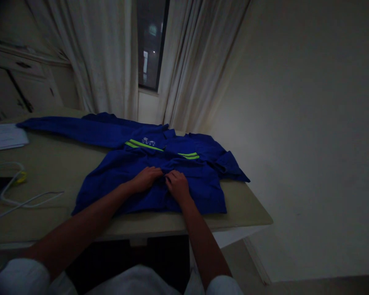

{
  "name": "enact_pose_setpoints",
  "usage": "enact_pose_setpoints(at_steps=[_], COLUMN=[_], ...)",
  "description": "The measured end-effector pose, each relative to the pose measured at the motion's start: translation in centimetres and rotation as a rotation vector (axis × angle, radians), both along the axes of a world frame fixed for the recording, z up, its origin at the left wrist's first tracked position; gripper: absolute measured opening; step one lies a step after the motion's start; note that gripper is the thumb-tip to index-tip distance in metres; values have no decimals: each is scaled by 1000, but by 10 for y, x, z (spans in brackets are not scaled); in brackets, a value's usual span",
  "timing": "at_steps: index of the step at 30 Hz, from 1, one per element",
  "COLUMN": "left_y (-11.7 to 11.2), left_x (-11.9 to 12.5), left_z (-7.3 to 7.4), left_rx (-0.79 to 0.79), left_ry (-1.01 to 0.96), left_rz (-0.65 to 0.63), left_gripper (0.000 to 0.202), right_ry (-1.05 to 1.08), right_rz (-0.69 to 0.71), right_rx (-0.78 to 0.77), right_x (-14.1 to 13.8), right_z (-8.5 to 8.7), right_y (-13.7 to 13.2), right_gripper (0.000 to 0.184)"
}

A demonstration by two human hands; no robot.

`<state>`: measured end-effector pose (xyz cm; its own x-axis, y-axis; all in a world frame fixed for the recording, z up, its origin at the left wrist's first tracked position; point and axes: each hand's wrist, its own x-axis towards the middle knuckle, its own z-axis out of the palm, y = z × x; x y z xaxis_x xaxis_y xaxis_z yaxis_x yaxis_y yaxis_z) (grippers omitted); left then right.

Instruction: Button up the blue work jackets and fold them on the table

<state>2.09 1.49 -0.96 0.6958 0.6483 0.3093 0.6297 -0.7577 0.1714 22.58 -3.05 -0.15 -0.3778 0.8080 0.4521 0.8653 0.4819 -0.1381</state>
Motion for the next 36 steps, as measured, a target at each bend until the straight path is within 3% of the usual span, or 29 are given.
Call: enact_pose_setpoints(at_steps=[21,27,36], left_y=[6,1,1], left_x=[-5,-7,-9], left_z=[5,9,19], left_rx=[-47,12,-62], left_ry=[21,18,4], left_rz=[-86,-111,-110], left_gripper=[36,36,33], right_ry=[-42,59,218], right_rz=[-86,-44,2], right_rx=[-19,-37,24], right_x=[-4,-1,-2], right_z=[4,0,-2], right_y=[-5,-4,-4], right_gripper=[20,19,17])
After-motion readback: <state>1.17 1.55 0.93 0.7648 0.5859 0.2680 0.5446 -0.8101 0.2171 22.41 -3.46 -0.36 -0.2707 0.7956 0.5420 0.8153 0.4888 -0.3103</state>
